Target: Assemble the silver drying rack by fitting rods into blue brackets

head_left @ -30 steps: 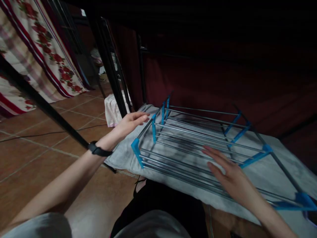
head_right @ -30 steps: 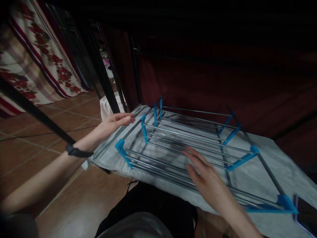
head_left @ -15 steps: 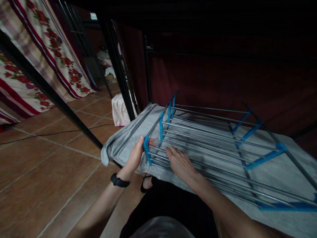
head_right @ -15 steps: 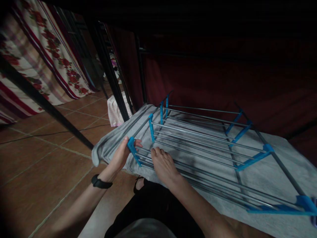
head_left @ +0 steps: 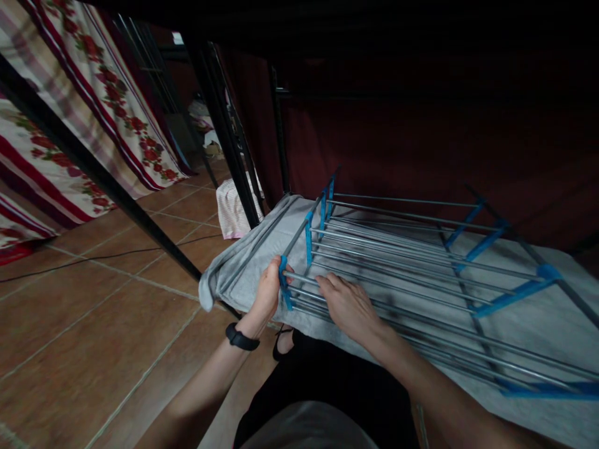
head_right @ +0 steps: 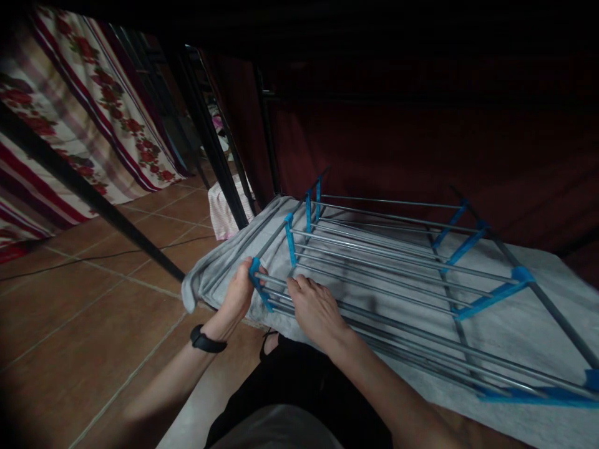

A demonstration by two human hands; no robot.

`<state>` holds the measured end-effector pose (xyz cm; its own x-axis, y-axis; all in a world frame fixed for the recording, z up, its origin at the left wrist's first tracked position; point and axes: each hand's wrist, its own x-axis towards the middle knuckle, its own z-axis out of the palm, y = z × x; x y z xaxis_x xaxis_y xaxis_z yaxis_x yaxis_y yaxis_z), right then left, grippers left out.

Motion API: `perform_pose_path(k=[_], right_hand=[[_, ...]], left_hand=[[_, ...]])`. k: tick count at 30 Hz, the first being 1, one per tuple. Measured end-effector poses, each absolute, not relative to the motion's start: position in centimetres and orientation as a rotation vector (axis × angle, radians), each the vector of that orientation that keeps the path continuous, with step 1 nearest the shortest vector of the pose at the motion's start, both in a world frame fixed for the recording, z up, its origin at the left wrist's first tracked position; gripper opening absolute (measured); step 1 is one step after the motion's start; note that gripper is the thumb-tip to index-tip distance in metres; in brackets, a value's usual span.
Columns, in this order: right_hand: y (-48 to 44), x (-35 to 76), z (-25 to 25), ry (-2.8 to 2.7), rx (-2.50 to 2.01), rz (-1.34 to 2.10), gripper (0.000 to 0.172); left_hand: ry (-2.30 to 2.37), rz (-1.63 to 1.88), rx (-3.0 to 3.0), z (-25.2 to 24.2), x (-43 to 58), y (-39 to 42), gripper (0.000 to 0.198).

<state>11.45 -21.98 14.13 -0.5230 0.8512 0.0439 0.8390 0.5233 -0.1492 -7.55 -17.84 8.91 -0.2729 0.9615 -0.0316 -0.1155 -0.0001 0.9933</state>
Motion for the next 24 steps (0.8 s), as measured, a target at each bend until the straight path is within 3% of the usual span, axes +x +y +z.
perform_pose_path(k=[24], right_hand=[[-22.2, 13.1, 13.2, -2.634, -1.43, 0.106, 0.046]], left_hand=[[1.409, 1.39, 1.031, 8.8, -6.4, -18.5, 0.053]])
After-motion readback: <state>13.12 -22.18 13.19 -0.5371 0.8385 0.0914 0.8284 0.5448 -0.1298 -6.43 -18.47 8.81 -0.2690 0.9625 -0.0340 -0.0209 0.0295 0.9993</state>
